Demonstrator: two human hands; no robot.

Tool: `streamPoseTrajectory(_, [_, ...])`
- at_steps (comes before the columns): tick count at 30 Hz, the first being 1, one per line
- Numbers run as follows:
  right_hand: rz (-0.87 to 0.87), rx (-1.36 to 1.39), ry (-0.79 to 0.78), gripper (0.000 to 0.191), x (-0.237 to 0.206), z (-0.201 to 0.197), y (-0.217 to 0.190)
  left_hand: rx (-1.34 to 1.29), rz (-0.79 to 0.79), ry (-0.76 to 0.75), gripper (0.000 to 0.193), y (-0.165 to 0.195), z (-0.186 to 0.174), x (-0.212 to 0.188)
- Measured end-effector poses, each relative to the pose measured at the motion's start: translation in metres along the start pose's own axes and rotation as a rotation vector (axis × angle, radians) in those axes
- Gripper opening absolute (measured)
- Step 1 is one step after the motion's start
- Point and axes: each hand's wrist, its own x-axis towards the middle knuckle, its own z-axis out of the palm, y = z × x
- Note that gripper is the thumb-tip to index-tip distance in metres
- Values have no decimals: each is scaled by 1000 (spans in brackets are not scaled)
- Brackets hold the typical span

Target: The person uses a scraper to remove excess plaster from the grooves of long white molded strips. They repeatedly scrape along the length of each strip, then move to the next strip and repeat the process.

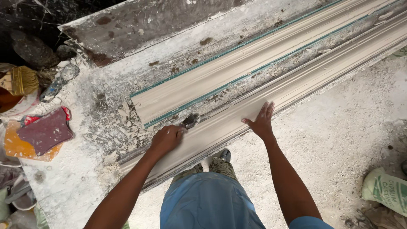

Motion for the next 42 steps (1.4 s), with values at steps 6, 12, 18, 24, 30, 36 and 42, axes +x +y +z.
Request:
streamPoseTrajectory(6, [-45,-60,5,151,-2,-2,-1,-160,-77,42,37,116,49,80])
streamPoseTrajectory(12, [-5,-131,-21,153,1,-2,2,139,309,153,59,119,61,73])
streamPoseTrajectory(18, [-45,-78,12,151,3,4,12,414,369,138,47,20,7,-42])
streamPoseTrajectory(24, [-29,-93,-11,150,4,4,10,657,379,-18,39,65,10,-15])
streamPoseTrajectory(30, [-41,-95,34,146,-1,2,8,411,509,224,17,174,71,118])
streamPoseTrajectory(36, [-66,-65,31,145,-1,-1,13,530,366,-56,11,130,38,54])
streamPoseTrajectory(42, [-13,-53,-12,146,0,2,10,797,381,-91,55,53,0,-41])
